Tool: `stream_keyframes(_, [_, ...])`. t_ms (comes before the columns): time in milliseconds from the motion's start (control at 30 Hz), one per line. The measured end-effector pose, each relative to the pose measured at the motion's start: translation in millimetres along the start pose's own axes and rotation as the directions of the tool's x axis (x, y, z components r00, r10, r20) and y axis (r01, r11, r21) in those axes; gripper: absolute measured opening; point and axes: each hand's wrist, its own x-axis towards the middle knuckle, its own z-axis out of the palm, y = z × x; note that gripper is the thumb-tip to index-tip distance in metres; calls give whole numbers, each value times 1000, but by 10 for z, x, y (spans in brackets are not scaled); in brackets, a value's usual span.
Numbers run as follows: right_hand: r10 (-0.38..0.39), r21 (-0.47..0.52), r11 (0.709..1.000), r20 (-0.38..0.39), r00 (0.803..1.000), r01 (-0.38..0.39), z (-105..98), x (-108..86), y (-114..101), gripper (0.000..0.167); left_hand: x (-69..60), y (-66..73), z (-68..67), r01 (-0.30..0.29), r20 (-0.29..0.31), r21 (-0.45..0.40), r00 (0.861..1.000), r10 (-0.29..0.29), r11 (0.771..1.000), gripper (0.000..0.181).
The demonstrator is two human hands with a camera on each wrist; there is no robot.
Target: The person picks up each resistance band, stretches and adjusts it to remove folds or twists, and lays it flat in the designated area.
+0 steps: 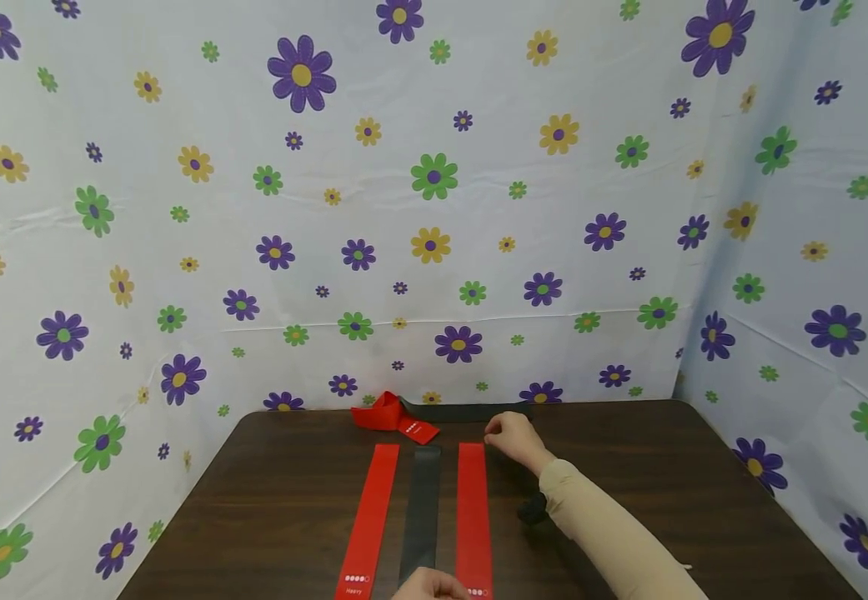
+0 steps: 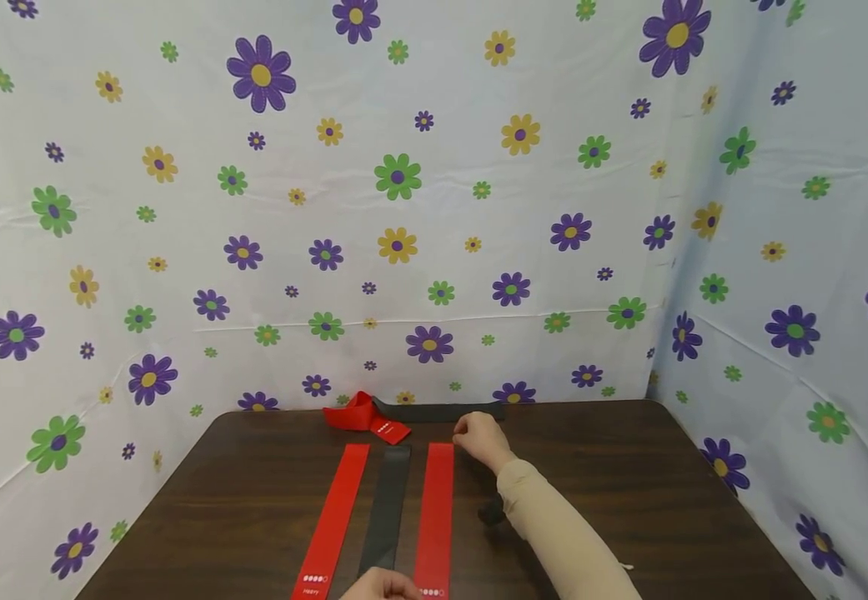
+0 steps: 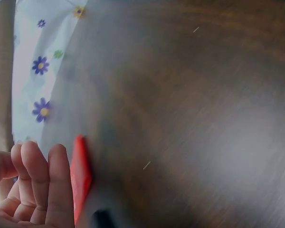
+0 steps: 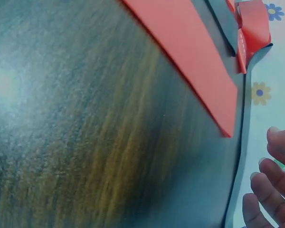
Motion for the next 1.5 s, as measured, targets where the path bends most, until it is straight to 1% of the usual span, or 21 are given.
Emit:
stream_keyframes(33, [2, 2, 1000, -2, 1000, -2, 1, 3, -6, 7, -116, 292, 5, 31, -10, -25, 999, -31, 999, 16])
stream_keyframes(67, [0, 6, 1000, -3, 1000, 0, 2, 5, -9, 7, -191, 500, -17, 39, 1, -37, 999, -39, 999, 17])
stream_keyframes(100, [-4, 9, 1000, -4, 1000, 4, 3, 7, -14, 7, -228, 631, -42, 63, -9, -55, 998, -63, 997, 18])
stream_keyframes(133, [-6, 15, 1000, -5, 1000, 6, 3, 6, -23, 6, -241, 712, -72, 84, -24, -68, 996, -85, 994, 17])
stream_keyframes(167, [-13, 20, 1000, -5, 1000, 13, 3, 9, -27, 7, -240, 747, -112, 84, -32, -78, 996, -87, 993, 18])
stream_keyframes(233, [-24, 32, 999, -5, 1000, 25, -4, 12, -46, 7, -224, 774, -184, 60, -75, -123, 995, -70, 991, 20])
stream_keyframes(300, [-38, 44, 998, -8, 999, 39, -16, 15, -72, 7, -201, 781, -267, 66, -112, -142, 990, -83, 988, 22])
stream_keyframes(433, [-68, 57, 996, -13, 998, 69, -39, 26, -122, 7, -162, 787, -447, 69, -184, -143, 978, -95, 987, 24])
stream_keyframes(533, [-90, 52, 995, -10, 996, 91, -43, 32, -141, 8, -132, 757, -622, 37, -237, -116, 969, -64, 993, 25])
stream_keyframes(600, [-99, 58, 993, -2, 995, 99, -45, 28, -154, 10, -126, 747, -758, 12, -278, -93, 960, -38, 996, 25])
stream_keyframes(700, [-109, 74, 991, 13, 994, 108, -39, 18, -161, 14, -130, 738, -995, -3, -348, -59, 937, -18, 998, 25])
stream_keyframes(767, [-109, 73, 991, 17, 994, 108, -32, 8, -168, 14, -130, 727, -1158, 1, -396, -43, 918, -18, 999, 26])
stream_keyframes(867, [-99, 65, 993, 14, 995, 98, -8, -5, -172, 11, -102, 688, -1383, 13, -477, -15, 879, -19, 1000, 28])
stream_keyframes(900, [-95, 64, 994, 15, 995, 93, 1, -8, -179, 11, -86, 672, -1450, 17, -506, -5, 862, -17, 1000, 29])
stream_keyframes(1000, [-84, 65, 994, 11, 996, 83, 40, -13, -204, 10, -29, 624, -1622, 31, -597, 51, 802, 6, 998, 33])
stream_keyframes(1067, [-71, 73, 995, 7, 997, 70, 67, -12, -232, 9, 17, 594, -1721, 44, -644, 84, 765, 21, 995, 35])
stream_keyframes(1133, [-56, 83, 995, 4, 998, 56, 95, -3, -261, 9, 61, 577, -1806, 54, -681, 101, 731, 29, 993, 33])
stream_keyframes(1167, [-51, 87, 995, 3, 999, 50, 111, 5, -275, 8, 85, 569, -1847, 57, -696, 103, 718, 31, 993, 32])
stream_keyframes(1333, [-42, 84, 996, -11, 999, 43, 207, 52, -320, 8, 177, 552, -2016, 51, -755, 111, 654, 51, 992, 27])
stream_keyframes(1433, [-20, 88, 996, -16, 1000, 21, 273, 74, -324, 9, 218, 557, -2078, 50, -778, 116, 625, 59, 992, 26])
stream_keyframes(1500, [3, 95, 995, -19, 1000, -1, 314, 82, -327, 8, 239, 555, -2106, 48, -790, 111, 610, 59, 993, 27])
